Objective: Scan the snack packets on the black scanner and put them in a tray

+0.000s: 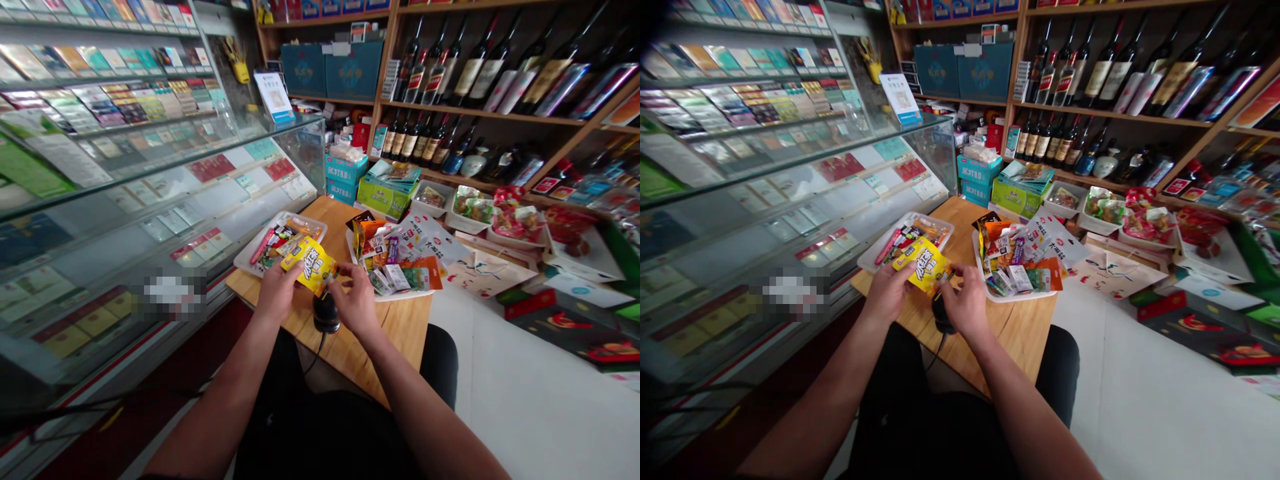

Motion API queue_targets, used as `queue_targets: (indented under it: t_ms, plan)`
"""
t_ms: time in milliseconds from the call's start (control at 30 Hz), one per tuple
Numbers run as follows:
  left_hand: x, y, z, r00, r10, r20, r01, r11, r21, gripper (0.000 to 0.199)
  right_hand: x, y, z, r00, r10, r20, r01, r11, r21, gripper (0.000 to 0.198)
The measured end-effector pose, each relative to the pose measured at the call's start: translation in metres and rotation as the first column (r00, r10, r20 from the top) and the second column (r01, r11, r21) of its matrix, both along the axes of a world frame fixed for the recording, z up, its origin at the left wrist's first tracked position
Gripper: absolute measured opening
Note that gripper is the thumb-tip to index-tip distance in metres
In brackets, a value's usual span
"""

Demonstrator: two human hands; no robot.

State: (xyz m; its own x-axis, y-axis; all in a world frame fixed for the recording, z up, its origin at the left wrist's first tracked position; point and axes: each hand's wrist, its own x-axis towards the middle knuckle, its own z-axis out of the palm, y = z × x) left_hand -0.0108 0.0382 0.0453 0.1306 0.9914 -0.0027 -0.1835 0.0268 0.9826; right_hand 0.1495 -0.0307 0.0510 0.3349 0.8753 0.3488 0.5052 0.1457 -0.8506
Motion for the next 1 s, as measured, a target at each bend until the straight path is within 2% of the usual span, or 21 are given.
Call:
queue_targets:
  t_ms: [67, 133, 267, 300, 367, 433, 500, 567, 633, 800, 1000]
  plan:
    - [0.005, -0.005, 0.006, 1.000, 0.009, -0.022, -0.008, 1.000, 0.016, 0.046, -0.007, -0.006, 0.007, 0.986, 0.099, 0.134, -0.109, 0.992, 0.067, 0.052]
    - [0.011, -0.012, 0.013, 1.000, -0.002, -0.019, 0.003, 0.999, 0.038, 0.042, -0.013, -0.008, 0.010, 0.971, 0.133, 0.198, -0.152, 0.985, 0.081, 0.056]
    - [0.019, -0.020, 0.019, 0.992, -0.098, -0.074, 0.111, 0.975, 0.194, 0.033, -0.013, -0.005, 0.006, 0.992, 0.031, 0.120, -0.029, 0.999, -0.017, 0.027]
    - [0.020, -0.019, 0.018, 0.991, -0.099, -0.093, 0.118, 0.968, 0.223, 0.033, -0.011, -0.003, 0.004, 0.998, 0.003, 0.065, 0.000, 0.999, -0.047, 0.026]
    - [0.019, -0.014, 0.012, 0.994, -0.031, -0.107, 0.055, 0.973, 0.226, 0.036, -0.005, 0.002, 0.000, 0.991, 0.001, -0.130, -0.014, 0.995, -0.098, 0.029]
    - [0.018, -0.007, 0.004, 0.995, 0.031, -0.098, -0.014, 0.985, 0.171, 0.042, 0.000, 0.006, -0.005, 0.920, 0.050, -0.390, -0.107, 0.986, -0.125, 0.031]
    - [0.017, -0.001, -0.003, 0.997, -0.025, -0.077, 0.034, 0.992, 0.118, 0.043, 0.004, 0.009, -0.010, 0.811, 0.085, -0.579, -0.190, 0.974, -0.123, 0.034]
    - [0.017, 0.002, -0.008, 0.988, -0.142, -0.064, 0.147, 0.984, 0.097, 0.037, 0.006, 0.012, -0.015, 0.757, 0.090, -0.647, -0.208, 0.972, -0.108, 0.036]
    - [0.017, 0.004, -0.010, 0.978, -0.190, -0.082, 0.198, 0.975, 0.102, 0.031, 0.009, 0.015, -0.021, 0.768, 0.074, -0.636, -0.176, 0.979, -0.098, 0.034]
    - [0.014, 0.014, -0.010, 0.951, -0.141, -0.277, 0.195, 0.965, 0.178, 0.030, 0.026, 0.028, -0.025, 0.874, 0.031, -0.485, -0.077, 0.994, -0.075, 0.030]
    - [0.011, 0.037, -0.011, 0.814, -0.015, -0.581, 0.255, 0.908, 0.333, 0.025, 0.053, 0.047, -0.024, 0.985, 0.043, -0.169, -0.061, 0.993, -0.098, 0.025]
